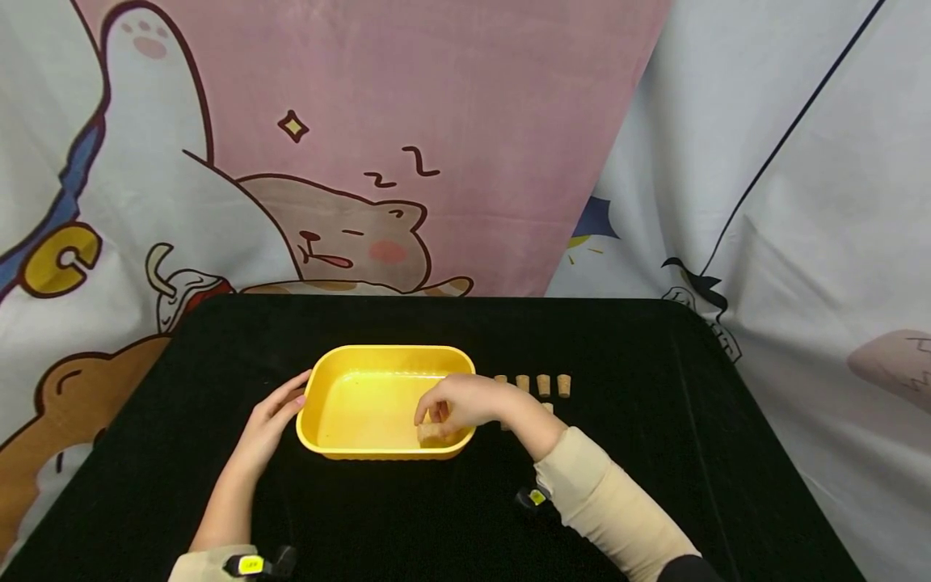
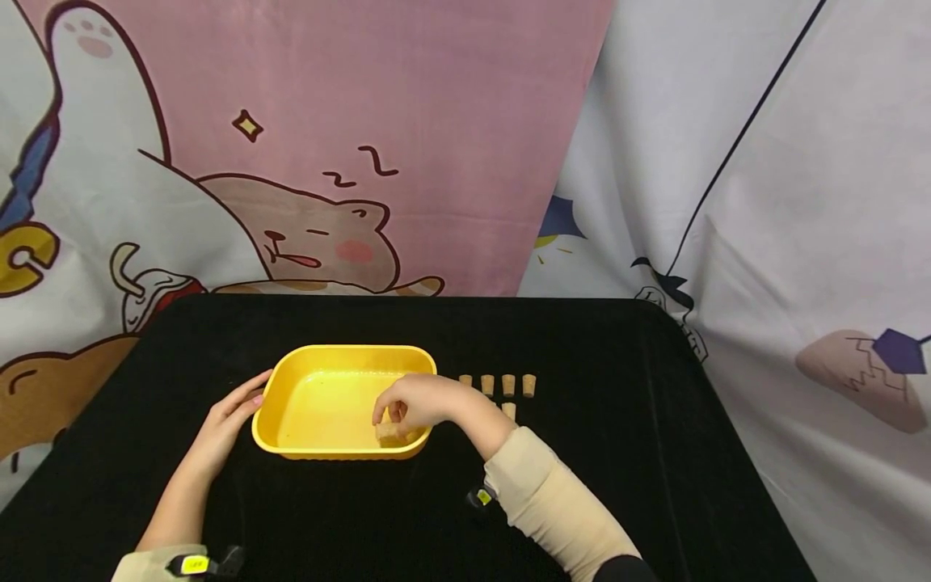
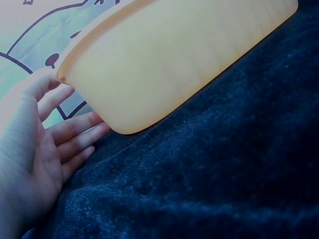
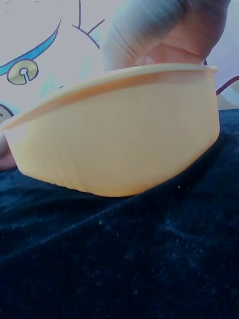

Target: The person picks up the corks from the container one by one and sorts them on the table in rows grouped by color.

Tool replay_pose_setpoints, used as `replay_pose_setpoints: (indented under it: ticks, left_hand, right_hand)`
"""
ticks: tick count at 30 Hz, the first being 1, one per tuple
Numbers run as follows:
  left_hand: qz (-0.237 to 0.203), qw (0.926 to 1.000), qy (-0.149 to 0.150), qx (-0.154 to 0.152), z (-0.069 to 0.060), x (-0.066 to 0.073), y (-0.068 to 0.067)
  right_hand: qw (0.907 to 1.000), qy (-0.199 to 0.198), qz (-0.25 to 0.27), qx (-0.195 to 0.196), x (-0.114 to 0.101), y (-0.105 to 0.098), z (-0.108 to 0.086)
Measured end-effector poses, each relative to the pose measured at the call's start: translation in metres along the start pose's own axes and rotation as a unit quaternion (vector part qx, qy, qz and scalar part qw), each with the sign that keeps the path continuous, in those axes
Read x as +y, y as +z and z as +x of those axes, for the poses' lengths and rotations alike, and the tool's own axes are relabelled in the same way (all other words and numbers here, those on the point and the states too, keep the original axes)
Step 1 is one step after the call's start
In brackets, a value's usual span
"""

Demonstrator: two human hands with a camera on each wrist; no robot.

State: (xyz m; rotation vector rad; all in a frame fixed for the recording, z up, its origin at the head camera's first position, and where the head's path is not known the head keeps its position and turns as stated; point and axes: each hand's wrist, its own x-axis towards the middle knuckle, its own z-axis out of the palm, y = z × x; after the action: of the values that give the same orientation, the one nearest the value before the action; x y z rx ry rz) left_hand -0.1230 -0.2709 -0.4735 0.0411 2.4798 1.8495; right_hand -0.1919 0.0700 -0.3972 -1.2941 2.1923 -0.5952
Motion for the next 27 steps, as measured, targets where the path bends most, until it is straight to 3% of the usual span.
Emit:
replay_pose_setpoints:
  ticks: [14,27]
  left_hand:
    - [0.003,1.0000,0.001,-0.001,0.000,0.000,0.000]
    - [0.010,0.9999,0.001,0.005,-0.001,0.001,0.001]
  right_hand:
    - [0.9968,-0.020,0.035,0.069,-0.006,-0.018,-0.019]
    - [0.9821,-0.038,0.051,0.177,-0.016,-0.037,-0.048]
